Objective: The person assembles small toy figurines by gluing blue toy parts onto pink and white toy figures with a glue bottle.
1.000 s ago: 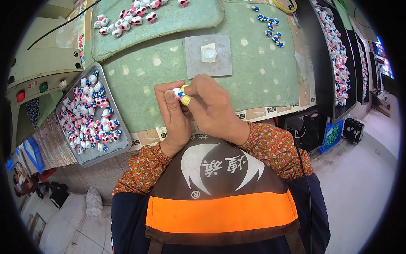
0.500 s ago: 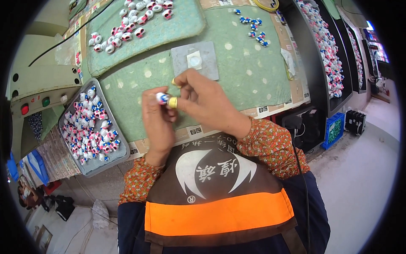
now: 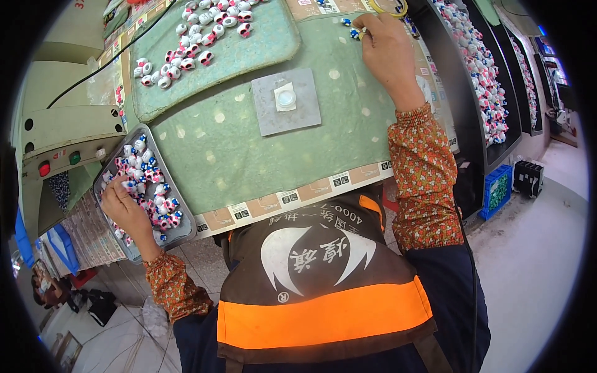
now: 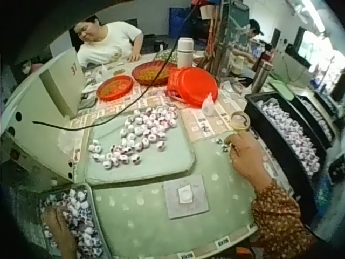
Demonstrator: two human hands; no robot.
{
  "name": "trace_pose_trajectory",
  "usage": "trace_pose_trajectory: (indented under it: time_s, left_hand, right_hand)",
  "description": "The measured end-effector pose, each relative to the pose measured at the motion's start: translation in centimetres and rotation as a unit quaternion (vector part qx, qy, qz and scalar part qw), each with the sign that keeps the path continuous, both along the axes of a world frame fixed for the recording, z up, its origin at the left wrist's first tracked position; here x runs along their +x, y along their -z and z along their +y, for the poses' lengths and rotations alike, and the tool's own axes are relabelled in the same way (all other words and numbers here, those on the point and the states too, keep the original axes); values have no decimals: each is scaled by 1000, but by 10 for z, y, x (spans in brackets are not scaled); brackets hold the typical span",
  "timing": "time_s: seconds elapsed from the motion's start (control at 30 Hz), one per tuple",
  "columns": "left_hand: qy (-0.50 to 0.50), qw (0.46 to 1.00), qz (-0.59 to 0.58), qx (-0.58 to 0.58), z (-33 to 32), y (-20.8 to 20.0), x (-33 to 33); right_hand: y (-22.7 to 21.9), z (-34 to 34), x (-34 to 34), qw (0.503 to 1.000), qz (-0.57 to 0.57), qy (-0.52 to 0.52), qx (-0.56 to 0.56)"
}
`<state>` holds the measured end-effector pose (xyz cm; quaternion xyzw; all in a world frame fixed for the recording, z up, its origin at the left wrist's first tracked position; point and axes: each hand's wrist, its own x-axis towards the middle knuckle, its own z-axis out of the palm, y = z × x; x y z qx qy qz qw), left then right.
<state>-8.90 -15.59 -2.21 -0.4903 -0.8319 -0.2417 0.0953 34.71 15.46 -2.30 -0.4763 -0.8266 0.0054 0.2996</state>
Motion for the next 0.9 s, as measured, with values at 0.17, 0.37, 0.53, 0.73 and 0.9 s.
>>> trace_pose_trajectory:
  time_s: [0.17,0.37,0.53,0.73,0.9]
  left_hand:
    - [-27,998,53,31,11,-4,12]
    - [163,977,-107,87,101,-35,58]
    - [234,971,-37,18,174,-35,92]
    - [180,974,95,-103,214,-8,107]
    - [221,972,48,-58,209,2,108]
  right_hand:
    - [-3,-1,-7,985,-155,-55,59]
    - [5,7,-5,962,-247,-33,113]
    - [-3,-4,-12,978,-198,-44,51]
    - [-3,-37,-10,989,-137,-61,0]
    - [0,-40,-9,992,-114,-53,8]
